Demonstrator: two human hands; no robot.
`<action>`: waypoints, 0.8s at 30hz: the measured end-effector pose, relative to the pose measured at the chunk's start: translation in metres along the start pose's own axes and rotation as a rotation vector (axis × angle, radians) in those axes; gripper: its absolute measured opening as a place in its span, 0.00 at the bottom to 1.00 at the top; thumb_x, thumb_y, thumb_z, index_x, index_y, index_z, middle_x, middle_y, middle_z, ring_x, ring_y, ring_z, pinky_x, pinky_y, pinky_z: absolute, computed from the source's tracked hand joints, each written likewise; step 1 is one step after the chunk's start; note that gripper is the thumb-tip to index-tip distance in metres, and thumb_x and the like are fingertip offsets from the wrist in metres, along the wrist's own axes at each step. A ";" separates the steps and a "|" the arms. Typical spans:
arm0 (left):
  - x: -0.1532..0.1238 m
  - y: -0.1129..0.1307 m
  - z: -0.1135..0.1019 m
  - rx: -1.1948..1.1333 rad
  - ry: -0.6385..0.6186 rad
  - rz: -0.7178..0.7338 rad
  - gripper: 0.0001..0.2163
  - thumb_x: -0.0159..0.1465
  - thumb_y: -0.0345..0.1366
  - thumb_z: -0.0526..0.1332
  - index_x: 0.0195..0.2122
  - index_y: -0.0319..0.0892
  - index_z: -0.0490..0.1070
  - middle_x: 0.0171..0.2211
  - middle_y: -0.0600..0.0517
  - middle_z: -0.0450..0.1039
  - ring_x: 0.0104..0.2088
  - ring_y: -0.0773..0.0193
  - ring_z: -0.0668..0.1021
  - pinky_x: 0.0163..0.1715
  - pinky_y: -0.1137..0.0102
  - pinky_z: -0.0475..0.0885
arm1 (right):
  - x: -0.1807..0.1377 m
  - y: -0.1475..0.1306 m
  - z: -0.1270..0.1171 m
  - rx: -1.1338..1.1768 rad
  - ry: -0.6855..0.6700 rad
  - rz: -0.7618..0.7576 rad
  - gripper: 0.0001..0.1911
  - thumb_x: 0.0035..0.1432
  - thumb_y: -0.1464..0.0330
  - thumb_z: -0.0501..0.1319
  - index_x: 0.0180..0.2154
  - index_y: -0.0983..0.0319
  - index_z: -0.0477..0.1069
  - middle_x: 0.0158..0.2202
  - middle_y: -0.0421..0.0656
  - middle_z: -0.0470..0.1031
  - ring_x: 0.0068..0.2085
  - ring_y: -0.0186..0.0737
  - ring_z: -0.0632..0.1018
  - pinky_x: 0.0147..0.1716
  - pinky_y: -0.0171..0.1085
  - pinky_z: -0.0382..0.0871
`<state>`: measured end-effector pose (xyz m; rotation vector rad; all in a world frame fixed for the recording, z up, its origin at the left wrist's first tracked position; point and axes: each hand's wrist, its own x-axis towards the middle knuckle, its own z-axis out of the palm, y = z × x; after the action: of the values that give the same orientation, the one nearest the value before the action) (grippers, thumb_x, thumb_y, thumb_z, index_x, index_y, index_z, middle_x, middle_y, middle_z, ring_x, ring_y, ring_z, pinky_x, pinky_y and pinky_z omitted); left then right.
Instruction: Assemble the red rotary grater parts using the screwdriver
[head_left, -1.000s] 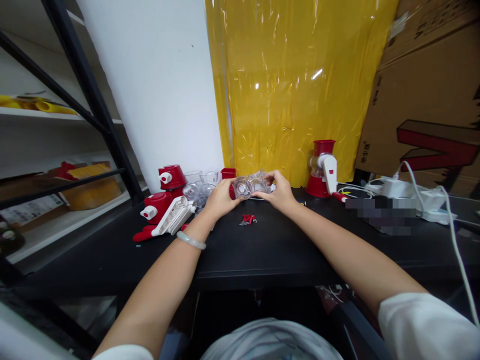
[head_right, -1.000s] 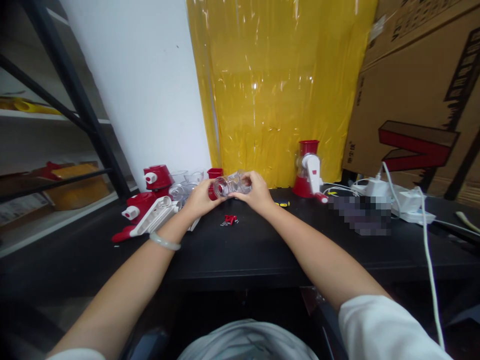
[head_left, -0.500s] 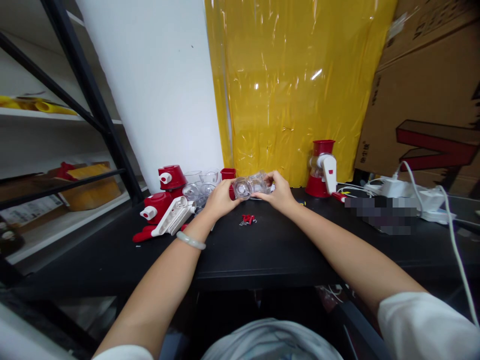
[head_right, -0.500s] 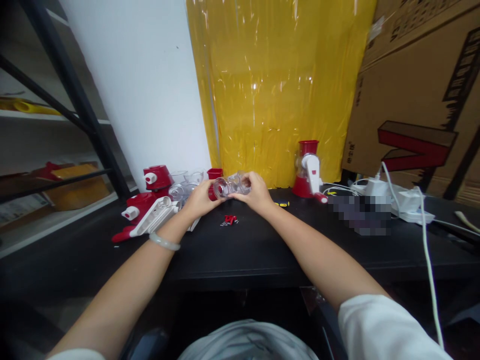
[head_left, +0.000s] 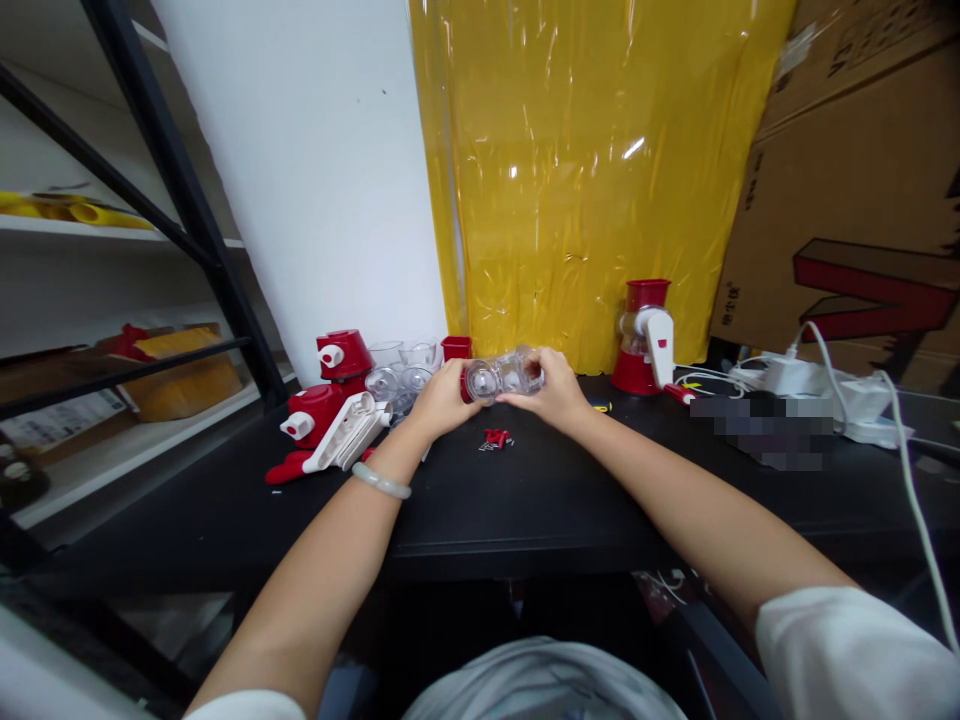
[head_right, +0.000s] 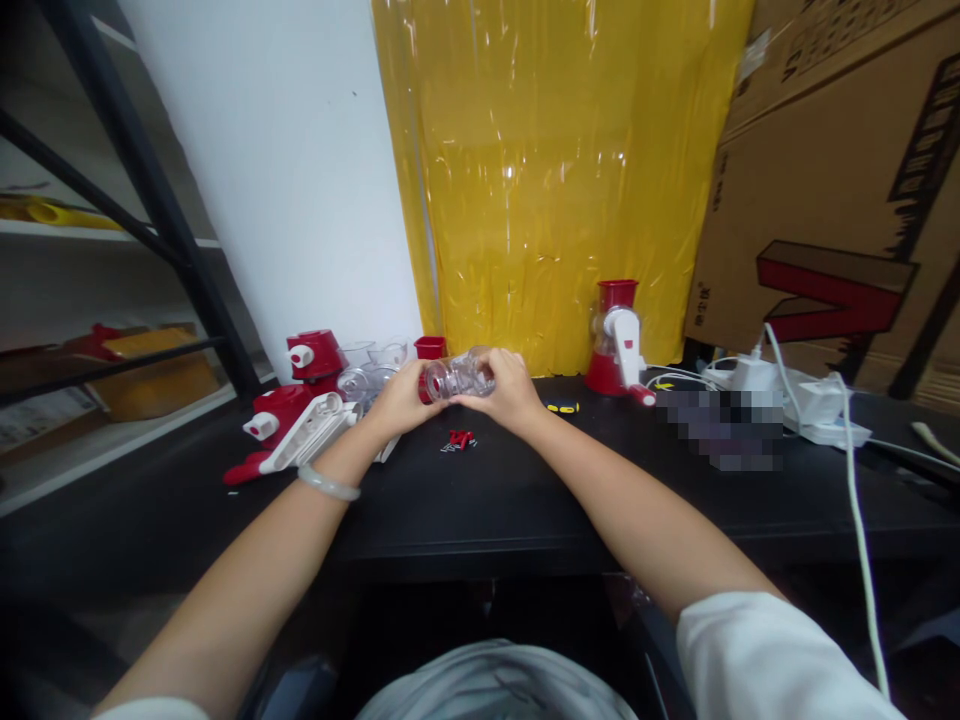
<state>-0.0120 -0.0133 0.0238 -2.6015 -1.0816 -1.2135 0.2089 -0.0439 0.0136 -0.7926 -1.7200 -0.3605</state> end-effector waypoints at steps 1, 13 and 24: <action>0.000 0.001 0.000 -0.011 -0.004 0.004 0.26 0.53 0.45 0.70 0.50 0.41 0.68 0.47 0.42 0.73 0.48 0.47 0.76 0.47 0.54 0.71 | 0.000 -0.002 0.000 -0.018 0.002 -0.035 0.26 0.44 0.51 0.72 0.34 0.58 0.62 0.29 0.41 0.68 0.31 0.41 0.69 0.34 0.40 0.61; 0.000 0.001 0.013 -0.190 0.103 0.061 0.27 0.48 0.40 0.74 0.48 0.44 0.67 0.44 0.45 0.72 0.46 0.50 0.77 0.46 0.55 0.73 | 0.001 -0.024 -0.006 -0.122 0.080 -0.320 0.25 0.47 0.46 0.68 0.34 0.59 0.67 0.30 0.41 0.70 0.34 0.43 0.71 0.41 0.44 0.58; 0.001 0.015 0.005 -0.351 0.212 -0.035 0.22 0.52 0.42 0.71 0.46 0.44 0.69 0.48 0.45 0.75 0.50 0.49 0.77 0.52 0.51 0.72 | -0.006 -0.043 -0.004 -0.061 -0.040 -0.388 0.19 0.52 0.55 0.68 0.43 0.53 0.69 0.38 0.44 0.72 0.43 0.47 0.73 0.45 0.49 0.66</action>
<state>0.0006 -0.0224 0.0239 -2.6135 -0.9505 -1.7850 0.1837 -0.0795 0.0162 -0.5075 -1.9073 -0.6660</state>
